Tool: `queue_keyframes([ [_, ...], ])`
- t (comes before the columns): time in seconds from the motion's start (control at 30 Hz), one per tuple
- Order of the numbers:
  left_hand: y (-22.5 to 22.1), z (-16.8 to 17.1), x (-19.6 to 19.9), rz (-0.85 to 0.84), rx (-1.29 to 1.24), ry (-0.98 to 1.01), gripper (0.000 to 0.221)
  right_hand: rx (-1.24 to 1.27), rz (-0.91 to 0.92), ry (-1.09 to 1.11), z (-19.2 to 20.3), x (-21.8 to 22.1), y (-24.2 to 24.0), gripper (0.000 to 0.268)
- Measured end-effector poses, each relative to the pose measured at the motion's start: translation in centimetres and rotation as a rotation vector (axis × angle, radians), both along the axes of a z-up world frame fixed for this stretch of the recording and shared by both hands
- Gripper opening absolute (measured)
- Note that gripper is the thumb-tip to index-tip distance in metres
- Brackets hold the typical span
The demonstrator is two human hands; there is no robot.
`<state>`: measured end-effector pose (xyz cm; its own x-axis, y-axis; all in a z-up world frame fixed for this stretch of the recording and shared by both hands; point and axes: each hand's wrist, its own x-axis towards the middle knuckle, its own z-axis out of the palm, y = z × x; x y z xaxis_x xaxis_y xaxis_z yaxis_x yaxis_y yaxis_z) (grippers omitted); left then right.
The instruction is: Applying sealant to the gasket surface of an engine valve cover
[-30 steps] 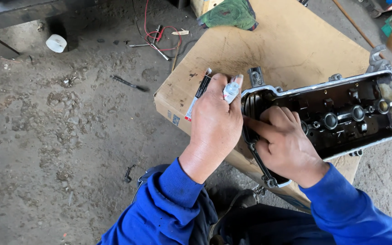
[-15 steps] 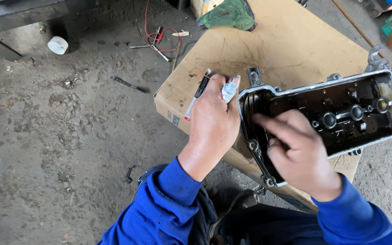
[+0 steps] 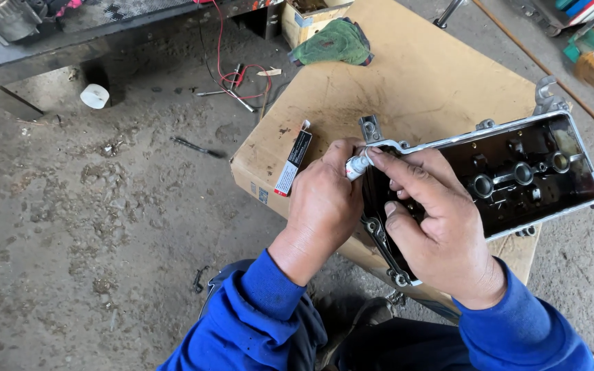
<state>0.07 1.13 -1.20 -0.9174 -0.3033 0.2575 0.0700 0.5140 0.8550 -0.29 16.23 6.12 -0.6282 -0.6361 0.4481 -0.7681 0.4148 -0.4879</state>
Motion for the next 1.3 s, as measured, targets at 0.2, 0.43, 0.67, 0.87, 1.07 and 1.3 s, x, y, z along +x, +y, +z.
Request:
queue_keyframes([
  [0.2, 0.2, 0.1, -0.1, -0.006, -0.033, -0.069, 0.025, 0.014, 0.018, -0.019, 0.3, -0.1, 0.3, 0.061],
  [0.43, 0.1, 0.0, -0.3, -0.012, -0.079, -0.142, 0.018, -0.036, 0.044, -0.18, -0.5, -0.7, 0.9, 0.056],
  [0.67, -1.3, -0.5, -0.4, 0.195, 0.095, 0.094, 0.013, -0.04, -0.106, -0.521, -4.4, -4.4, 1.2, 0.055],
  [0.87, -1.5, 0.0, -0.4, 0.192, 0.183, 0.03, 0.014, 0.116, -0.055, -0.221, -6.5, -5.5, 0.4, 0.053],
  [1.07, -1.4, 0.3, -0.4, 0.184, 0.209, 0.019, 0.012, 0.19, -0.033, -0.103, -7.4, -5.7, 0.6, 0.052],
  [1.3, -1.4, 0.6, -0.1, 0.164, 0.221, -0.008, 0.018, 0.231, -0.026, 0.036, -8.6, -5.7, 1.7, 0.052],
])
